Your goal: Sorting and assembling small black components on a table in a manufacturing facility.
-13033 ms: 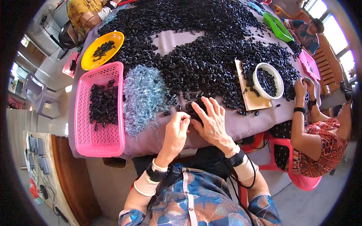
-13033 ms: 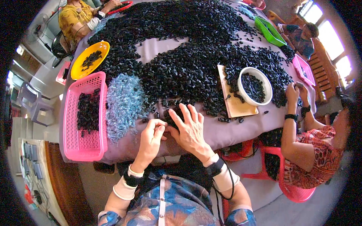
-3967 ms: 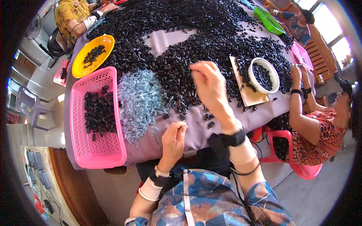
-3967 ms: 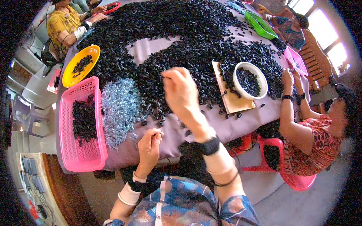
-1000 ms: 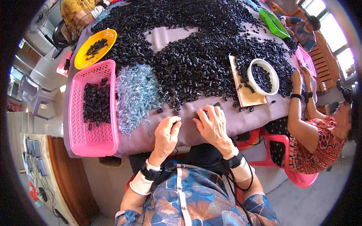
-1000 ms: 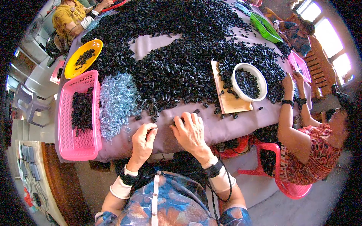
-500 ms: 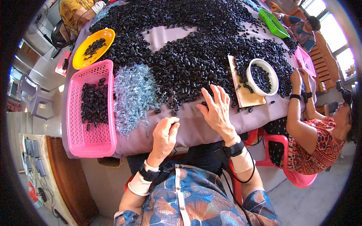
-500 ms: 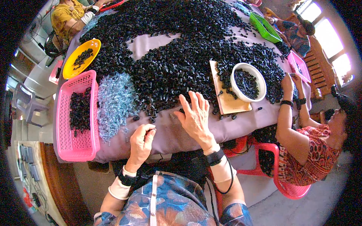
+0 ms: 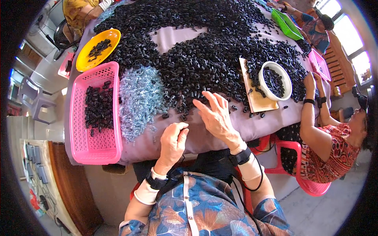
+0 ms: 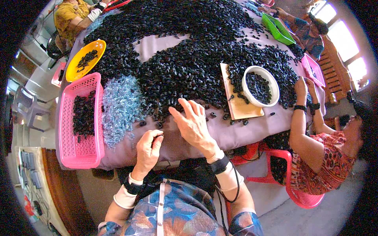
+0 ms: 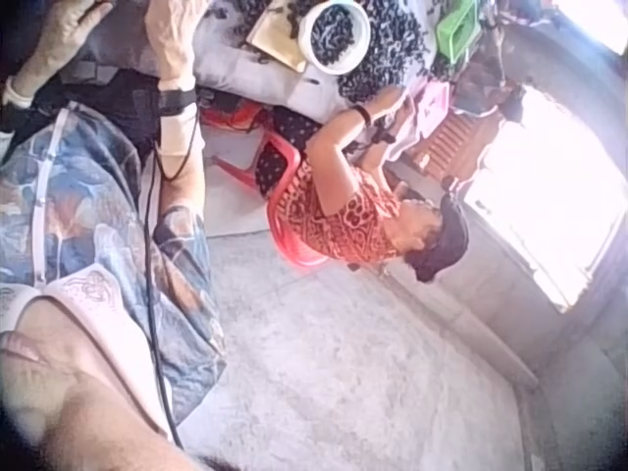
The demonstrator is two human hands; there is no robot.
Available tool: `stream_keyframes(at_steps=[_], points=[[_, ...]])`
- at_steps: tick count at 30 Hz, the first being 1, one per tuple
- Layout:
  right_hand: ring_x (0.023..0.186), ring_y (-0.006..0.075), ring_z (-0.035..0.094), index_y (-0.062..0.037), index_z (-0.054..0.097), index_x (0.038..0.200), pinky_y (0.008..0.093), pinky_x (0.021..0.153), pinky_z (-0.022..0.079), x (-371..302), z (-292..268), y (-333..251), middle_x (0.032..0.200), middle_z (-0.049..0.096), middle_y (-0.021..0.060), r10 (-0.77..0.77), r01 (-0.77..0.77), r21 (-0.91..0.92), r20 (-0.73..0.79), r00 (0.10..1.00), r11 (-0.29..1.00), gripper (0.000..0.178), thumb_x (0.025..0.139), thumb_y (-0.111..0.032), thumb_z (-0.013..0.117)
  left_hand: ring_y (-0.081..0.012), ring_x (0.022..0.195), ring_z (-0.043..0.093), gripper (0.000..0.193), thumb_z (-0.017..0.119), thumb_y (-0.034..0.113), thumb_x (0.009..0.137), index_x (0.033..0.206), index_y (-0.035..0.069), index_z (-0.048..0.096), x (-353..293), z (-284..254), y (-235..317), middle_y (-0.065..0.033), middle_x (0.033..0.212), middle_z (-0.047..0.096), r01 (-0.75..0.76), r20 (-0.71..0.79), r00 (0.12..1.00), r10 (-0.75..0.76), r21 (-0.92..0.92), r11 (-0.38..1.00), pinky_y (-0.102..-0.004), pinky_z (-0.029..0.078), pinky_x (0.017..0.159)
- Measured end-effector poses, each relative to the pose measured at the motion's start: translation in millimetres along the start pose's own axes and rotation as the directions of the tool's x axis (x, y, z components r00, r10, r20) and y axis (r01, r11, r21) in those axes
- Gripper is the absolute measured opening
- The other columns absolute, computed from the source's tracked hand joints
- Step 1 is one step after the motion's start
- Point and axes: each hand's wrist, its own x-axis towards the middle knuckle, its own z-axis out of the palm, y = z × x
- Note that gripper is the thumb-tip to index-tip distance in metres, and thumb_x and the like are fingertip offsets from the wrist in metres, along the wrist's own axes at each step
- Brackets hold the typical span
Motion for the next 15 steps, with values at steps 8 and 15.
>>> stream_keyframes(at_steps=[8, 15], points=[[0.093, 0.0280, 0.050, -0.0104, 0.062, 0.090, 0.0411, 0.081, 0.037, -14.6, -12.2, 12.9, 0.094, 0.054, 0.0060, 0.045, -0.045, 0.011, 0.013, 0.999, 0.999, 0.017, 0.073, -0.010, 0.065, -0.0306, 0.073, 0.057, 0.010, 0.062, 0.006, 0.084, 0.093, 0.004, 0.059, 0.5, -2.6, 0.8, -0.0113, 0.081, 0.059, -0.011, 0.004, 1.000, 0.011, 0.001, 1.000, -0.0371, 0.045, 0.067], [0.105, 0.0313, 0.049, -0.0087, 0.062, 0.101, 0.0448, 0.090, 0.036, 14.2, -4.4, -1.1, 0.106, 0.053, 0.0107, -0.028, 0.028, 0.050, -0.012, 1.000, 0.998, 0.029, 0.073, -0.014, 0.069, -0.0307, 0.074, 0.057, 0.011, 0.062, 0.005, 0.083, 0.094, 0.004, 0.058, 1.3, -1.9, 0.7, -0.0115, 0.081, 0.059, -0.056, -0.011, 0.998, 0.057, 0.031, 0.998, -0.0372, 0.045, 0.067]])
